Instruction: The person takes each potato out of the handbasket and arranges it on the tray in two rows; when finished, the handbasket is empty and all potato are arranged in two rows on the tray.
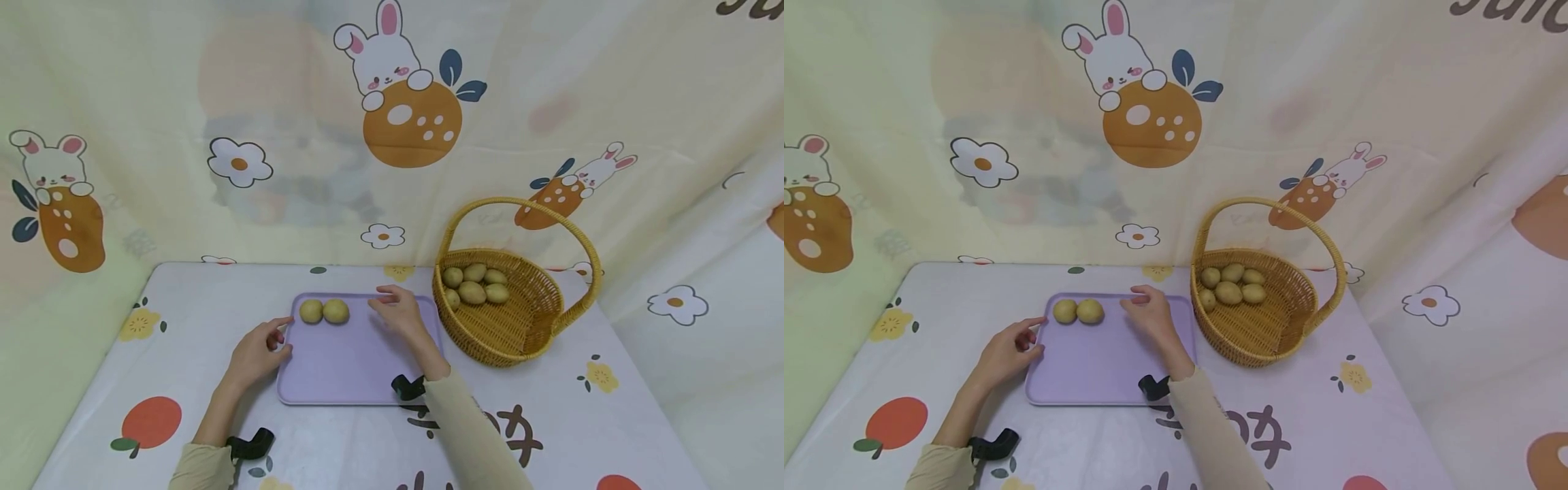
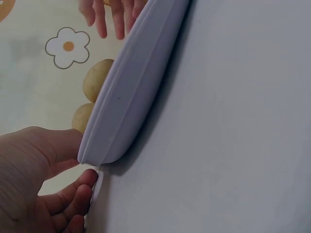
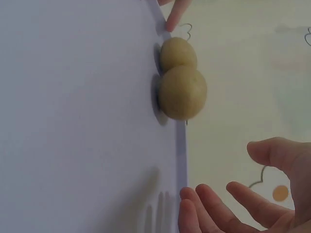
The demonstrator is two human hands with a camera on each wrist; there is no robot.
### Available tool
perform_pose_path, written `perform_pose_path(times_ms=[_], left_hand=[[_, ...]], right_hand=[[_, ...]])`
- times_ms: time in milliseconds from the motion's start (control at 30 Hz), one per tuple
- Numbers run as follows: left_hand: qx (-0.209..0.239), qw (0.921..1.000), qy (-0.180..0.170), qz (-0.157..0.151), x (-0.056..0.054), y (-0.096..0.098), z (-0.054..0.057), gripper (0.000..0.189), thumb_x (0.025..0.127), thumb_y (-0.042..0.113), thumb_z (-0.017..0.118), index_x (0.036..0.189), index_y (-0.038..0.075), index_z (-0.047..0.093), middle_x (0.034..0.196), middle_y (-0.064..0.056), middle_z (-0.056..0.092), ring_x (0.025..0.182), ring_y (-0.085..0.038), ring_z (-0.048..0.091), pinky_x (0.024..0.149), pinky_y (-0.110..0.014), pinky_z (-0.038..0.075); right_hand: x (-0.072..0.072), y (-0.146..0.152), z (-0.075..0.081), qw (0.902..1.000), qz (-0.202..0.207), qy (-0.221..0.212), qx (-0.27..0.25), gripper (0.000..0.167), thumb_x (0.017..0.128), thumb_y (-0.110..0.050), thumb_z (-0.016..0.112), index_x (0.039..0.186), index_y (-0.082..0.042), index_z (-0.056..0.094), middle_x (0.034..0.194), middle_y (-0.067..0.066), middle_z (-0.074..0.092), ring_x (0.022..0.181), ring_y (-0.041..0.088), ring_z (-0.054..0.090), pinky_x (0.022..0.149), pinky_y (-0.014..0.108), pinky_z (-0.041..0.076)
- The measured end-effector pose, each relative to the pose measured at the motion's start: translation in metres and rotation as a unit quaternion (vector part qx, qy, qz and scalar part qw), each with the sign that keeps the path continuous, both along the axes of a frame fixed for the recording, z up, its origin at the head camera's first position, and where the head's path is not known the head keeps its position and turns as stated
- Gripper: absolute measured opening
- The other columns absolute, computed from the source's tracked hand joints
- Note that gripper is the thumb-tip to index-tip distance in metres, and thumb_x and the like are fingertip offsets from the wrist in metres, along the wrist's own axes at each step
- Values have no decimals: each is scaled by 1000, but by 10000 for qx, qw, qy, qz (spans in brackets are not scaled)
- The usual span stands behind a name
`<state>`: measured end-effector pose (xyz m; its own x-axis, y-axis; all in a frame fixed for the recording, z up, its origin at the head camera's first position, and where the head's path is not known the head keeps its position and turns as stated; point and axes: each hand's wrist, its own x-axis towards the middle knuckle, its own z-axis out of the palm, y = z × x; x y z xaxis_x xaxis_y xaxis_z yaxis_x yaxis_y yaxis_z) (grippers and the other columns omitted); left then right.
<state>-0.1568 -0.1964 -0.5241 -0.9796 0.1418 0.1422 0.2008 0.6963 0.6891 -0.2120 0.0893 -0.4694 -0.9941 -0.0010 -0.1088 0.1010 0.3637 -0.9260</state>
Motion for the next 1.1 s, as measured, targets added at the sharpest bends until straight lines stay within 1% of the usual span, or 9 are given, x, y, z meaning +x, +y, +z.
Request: perform_pose_path(times_ms=[167, 267, 433, 567, 767, 867, 933, 1000, 1100], left_hand=[[2, 10000, -11, -6, 0, 0, 0, 53, 79, 7, 74, 131, 6, 62, 83, -2, 59, 72, -15, 50, 63, -32, 38], [4, 10000, -5, -13, 0, 0, -1, 53, 80, 7, 74, 131, 6, 62, 83, -2, 59, 72, -15, 50, 63, -31, 38], [23, 10000, 9, -24, -1, 0, -3, 53, 79, 7, 75, 131, 6, 62, 83, -1, 59, 72, -15, 50, 63, -32, 38], [25, 10000, 11, -20, -1, -1, -3, 53, 79, 7, 75, 130, 6, 62, 83, -1, 59, 72, -15, 50, 64, -32, 39], [40, 10000, -35, -18, -1, -1, -3, 53, 80, 7, 75, 131, 6, 62, 83, -1, 59, 72, -15, 50, 64, -32, 38], [35, 10000, -44, -12, -1, -1, -2, 53, 80, 7, 74, 131, 6, 62, 84, -2, 59, 72, -15, 50, 64, -32, 38], [34, 10000, -33, 3, -1, -1, -2, 53, 80, 7, 74, 131, 6, 62, 84, -2, 59, 72, -15, 50, 64, -32, 38], [30, 10000, -22, 11, -1, 0, -1, 52, 80, 7, 75, 131, 6, 62, 83, -2, 59, 72, -15, 50, 64, -32, 38], [33, 10000, -5, 1, -1, 0, -1, 52, 80, 7, 75, 130, 6, 62, 83, -2, 59, 72, -15, 50, 64, -32, 38]], right_hand=[[1, 11, 4, 9998, 21, 187, 103, 38, 89, -12, 67, 124, 2, 65, 108, 21, 69, 92, 30, 68, 64, 30, 53], [1, 18, 9, 9991, 101, 396, 147, 36, 89, -9, 65, 122, 5, 65, 106, 23, 70, 94, 34, 68, 68, 32, 54], [5, 33, 26, 9973, 313, 630, 214, 35, 91, -7, 62, 124, 7, 62, 107, 25, 69, 98, 38, 67, 80, 39, 54], [6, 45, 37, 9965, 305, 763, 172, 36, 92, -6, 61, 126, 8, 62, 112, 27, 67, 102, 40, 65, 82, 39, 53], [-2, 70, 52, 9987, -32, 357, -365, 39, 96, -15, 59, 133, -1, 59, 118, 24, 64, 110, 41, 61, 83, 36, 52], [-6, 83, 57, 9980, -210, 342, -485, 39, 97, -16, 58, 134, -3, 59, 116, 23, 64, 105, 36, 62, 84, 37, 52], [-7, 91, 60, 9976, -254, 404, -503, 40, 98, -15, 57, 135, -1, 57, 117, 25, 63, 103, 32, 62, 87, 41, 52], [-7, 98, 61, 9973, -316, 409, -527, 40, 98, -15, 57, 136, 0, 56, 119, 26, 62, 104, 32, 63, 90, 46, 50], [-7, 106, 61, 9969, -345, 308, -636, 42, 99, -14, 56, 139, 1, 53, 127, 26, 58, 112, 36, 60, 96, 51, 46]])
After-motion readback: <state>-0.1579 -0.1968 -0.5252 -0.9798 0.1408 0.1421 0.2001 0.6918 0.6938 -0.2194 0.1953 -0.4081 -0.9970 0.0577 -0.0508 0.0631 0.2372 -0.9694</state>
